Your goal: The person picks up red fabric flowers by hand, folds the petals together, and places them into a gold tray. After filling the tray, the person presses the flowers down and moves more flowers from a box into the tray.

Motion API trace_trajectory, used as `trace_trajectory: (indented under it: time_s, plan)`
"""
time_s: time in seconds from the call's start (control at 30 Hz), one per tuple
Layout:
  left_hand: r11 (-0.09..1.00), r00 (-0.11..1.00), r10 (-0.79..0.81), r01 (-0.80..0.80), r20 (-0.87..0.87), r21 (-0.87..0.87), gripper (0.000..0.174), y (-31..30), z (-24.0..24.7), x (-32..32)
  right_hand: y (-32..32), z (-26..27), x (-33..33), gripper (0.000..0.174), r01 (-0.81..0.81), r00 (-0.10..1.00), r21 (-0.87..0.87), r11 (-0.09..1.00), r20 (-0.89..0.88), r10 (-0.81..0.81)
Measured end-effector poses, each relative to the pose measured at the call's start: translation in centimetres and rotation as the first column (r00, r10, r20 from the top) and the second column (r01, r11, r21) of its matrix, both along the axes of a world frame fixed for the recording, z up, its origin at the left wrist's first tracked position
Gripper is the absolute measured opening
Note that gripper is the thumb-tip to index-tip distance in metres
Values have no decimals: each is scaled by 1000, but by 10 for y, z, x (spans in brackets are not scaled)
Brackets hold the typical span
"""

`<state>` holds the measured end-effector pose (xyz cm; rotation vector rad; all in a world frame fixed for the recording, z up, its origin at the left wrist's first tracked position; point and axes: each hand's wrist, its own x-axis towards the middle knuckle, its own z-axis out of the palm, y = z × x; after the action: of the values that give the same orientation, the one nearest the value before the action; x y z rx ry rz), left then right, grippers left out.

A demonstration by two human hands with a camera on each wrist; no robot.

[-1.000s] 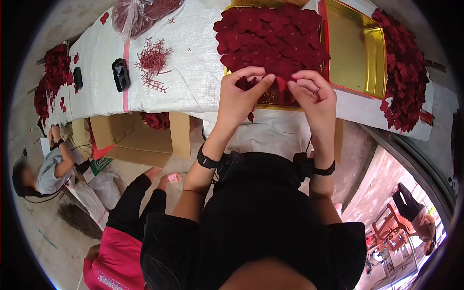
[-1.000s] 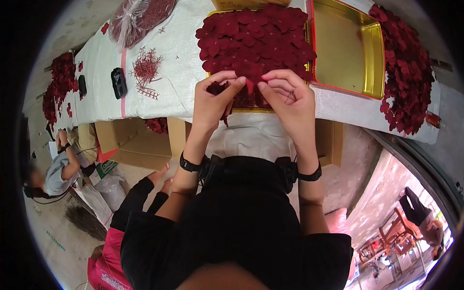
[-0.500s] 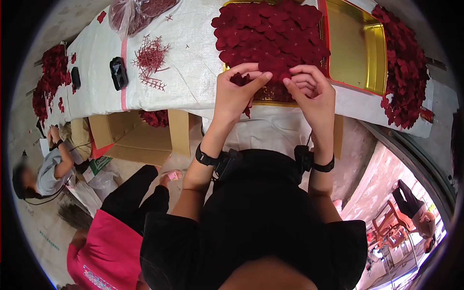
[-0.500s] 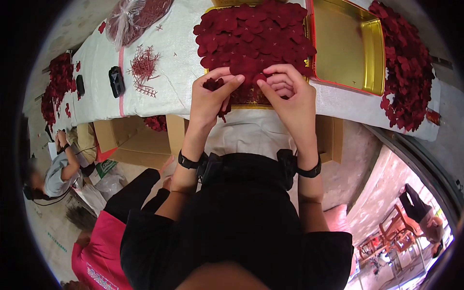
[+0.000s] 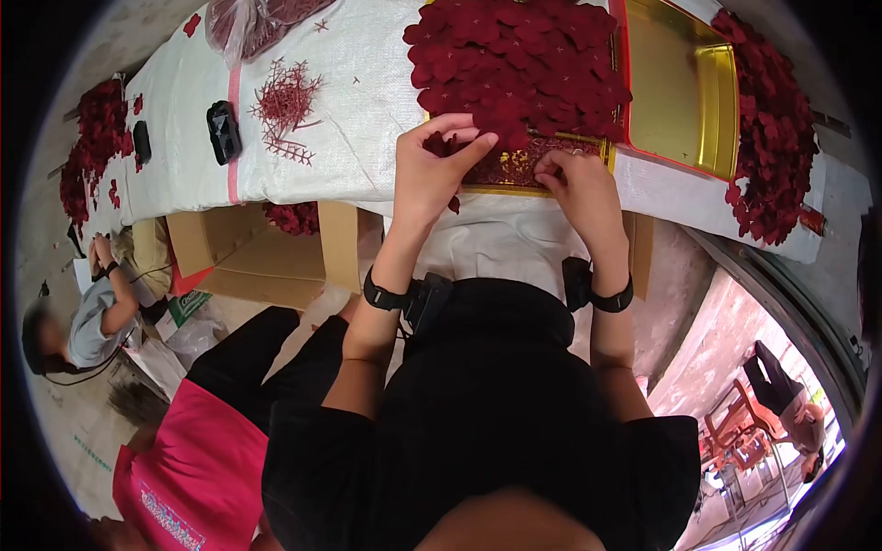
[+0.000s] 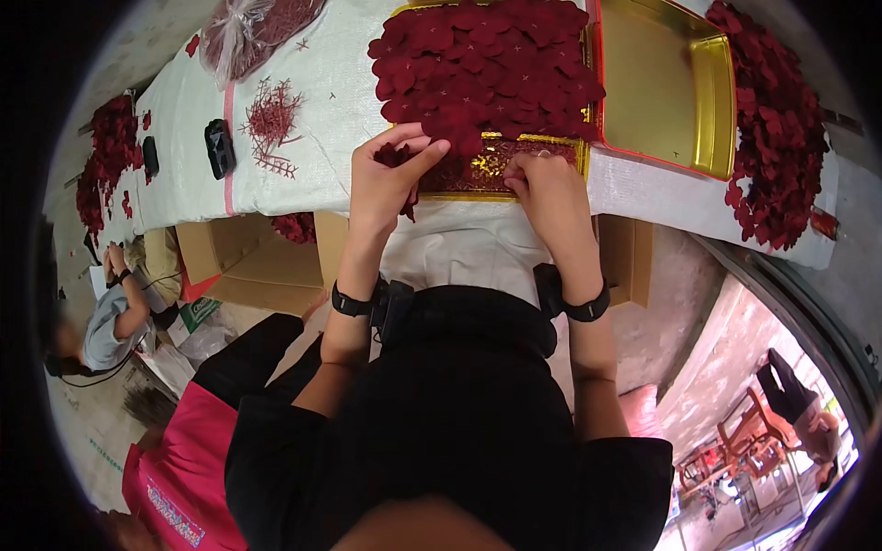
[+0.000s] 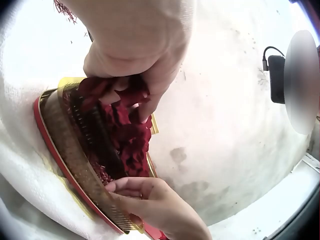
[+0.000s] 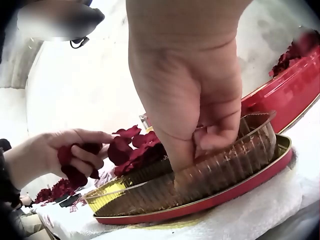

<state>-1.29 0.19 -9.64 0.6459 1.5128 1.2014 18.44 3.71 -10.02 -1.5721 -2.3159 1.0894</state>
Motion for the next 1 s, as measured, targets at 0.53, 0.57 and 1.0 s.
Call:
trace_trajectory:
  time_s: [0.53,0.57,1.0]
  plan:
    - [999,998,-54,54,-16,0,21,0,9,5,8,27,7,14,19,576,-554,832,-675,-462]
    - [998,998,-62,62,-17,0,22,0,11,7,7,29,5,14,22,558,-544,839,-690,-462]
    - [991,994,-111,111,-12,69,20,0,34,12,-1,25,-26,12,191,524,-404,895,-729,-441]
